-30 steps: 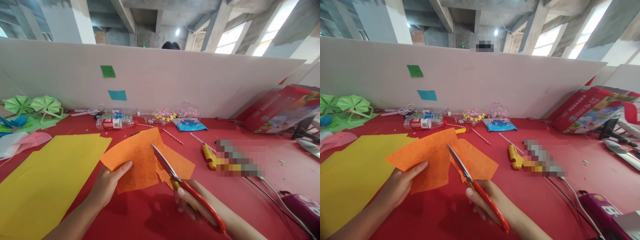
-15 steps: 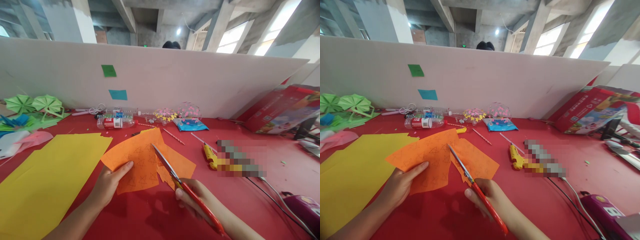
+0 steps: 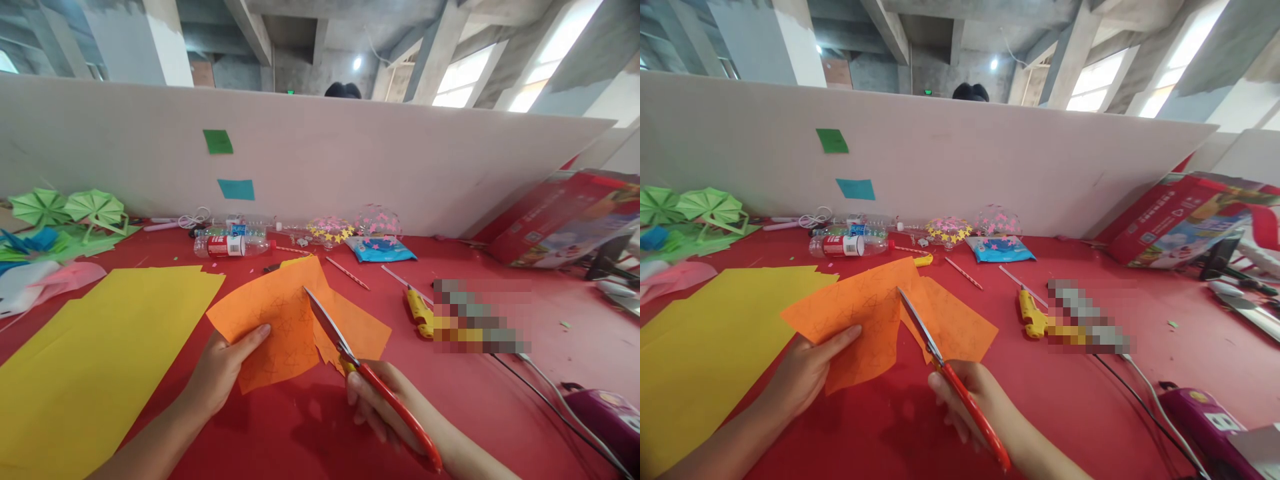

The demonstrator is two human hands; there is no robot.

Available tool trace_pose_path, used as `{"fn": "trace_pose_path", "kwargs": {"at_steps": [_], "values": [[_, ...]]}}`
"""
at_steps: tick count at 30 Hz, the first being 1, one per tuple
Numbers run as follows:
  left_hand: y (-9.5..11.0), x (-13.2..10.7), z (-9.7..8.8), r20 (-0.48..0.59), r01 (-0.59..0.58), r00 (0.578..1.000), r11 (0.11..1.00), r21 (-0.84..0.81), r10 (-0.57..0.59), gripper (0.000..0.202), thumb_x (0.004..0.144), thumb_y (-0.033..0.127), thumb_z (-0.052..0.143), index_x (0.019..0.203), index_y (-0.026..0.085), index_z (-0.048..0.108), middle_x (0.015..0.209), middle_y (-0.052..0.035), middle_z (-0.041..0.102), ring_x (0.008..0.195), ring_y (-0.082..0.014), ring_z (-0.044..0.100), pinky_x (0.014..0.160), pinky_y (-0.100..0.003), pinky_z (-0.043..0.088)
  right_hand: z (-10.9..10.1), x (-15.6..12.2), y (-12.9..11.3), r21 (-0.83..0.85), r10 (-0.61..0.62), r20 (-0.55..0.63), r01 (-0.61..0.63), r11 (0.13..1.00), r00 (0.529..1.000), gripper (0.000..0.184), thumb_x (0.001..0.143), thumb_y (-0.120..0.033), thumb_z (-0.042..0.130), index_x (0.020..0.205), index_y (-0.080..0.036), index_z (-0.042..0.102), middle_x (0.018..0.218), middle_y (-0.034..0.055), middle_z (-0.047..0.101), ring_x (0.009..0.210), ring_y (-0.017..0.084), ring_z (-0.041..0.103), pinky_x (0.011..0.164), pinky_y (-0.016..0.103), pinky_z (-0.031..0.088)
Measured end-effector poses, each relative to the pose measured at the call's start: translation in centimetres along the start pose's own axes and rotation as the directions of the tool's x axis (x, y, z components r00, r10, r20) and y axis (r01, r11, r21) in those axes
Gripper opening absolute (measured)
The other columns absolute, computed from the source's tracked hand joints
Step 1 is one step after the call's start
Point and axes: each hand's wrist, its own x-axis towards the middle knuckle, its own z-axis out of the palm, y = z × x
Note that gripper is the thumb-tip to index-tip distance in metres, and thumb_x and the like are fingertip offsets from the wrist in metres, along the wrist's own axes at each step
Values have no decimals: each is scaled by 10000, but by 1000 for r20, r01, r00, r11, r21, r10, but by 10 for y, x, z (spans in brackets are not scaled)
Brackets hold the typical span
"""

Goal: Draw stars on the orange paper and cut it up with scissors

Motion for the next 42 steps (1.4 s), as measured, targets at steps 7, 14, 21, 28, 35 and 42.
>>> {"fn": "trace_pose_path", "kwargs": {"at_steps": [7, 14, 21, 28, 35, 42], "values": [[3, -2, 2, -29, -29, 999, 994, 104, 33, 478, 664, 492, 797, 1023, 186, 727, 1112, -113, 722, 1174, -363, 580, 924, -407, 523, -3, -3, 1, -12, -68, 29, 68, 998, 997, 633, 702, -824, 454, 716, -192, 473, 445, -56, 421, 406, 80, 382, 391, 194, 294], [4, -4, 4, -59, -18, 998, 996, 91, 23, 454, 644, 487, 805, 979, 188, 739, 1068, -104, 738, 1094, -353, 635, 895, -401, 535, -4, -1, 2, -6, -50, 36, 51, 999, 998, 629, 694, -830, 443, 700, -201, 467, 419, -61, 401, 378, 83, 368, 357, 194, 266], [-1, -6, 5, -35, 54, 998, 999, 0, -54, 487, 621, 483, 833, 988, 181, 726, 1070, -108, 738, 1067, -349, 652, 882, -407, 542, 1, 0, 0, 26, -9, -5, 9, 1000, 1000, 590, 702, -788, 454, 671, -199, 464, 422, -50, 433, 346, 73, 365, 327, 181, 257], [1, -8, 7, -59, 45, 997, 998, 53, -41, 418, 595, 485, 844, 880, 195, 744, 1032, -92, 750, 1063, -357, 652, 873, -399, 547, -2, -2, -1, -3, -19, -5, 19, 1000, 1000, 573, 726, -765, 466, 686, -194, 472, 433, -54, 428, 351, 66, 350, 341, 184, 263], [-1, -5, 4, -15, 31, 999, 998, 56, -30, 386, 640, 476, 826, 909, 210, 749, 1050, -83, 747, 1073, -344, 651, 878, -387, 543, -4, -4, -4, -13, -54, 20, 55, 998, 998, 586, 718, -779, 467, 697, -193, 469, 448, -57, 422, 406, 77, 383, 388, 194, 298], [-5, -7, 5, -9, 73, 997, 997, 14, -73, 420, 650, 472, 826, 962, 203, 740, 1079, -93, 738, 1081, -345, 647, 897, -399, 538, 3, -1, -1, -25, 16, -23, -17, 1000, 1000, 539, 757, -741, 415, 663, -213, 459, 382, -43, 398, 452, 142, 502, 338, 182, 274]]}}
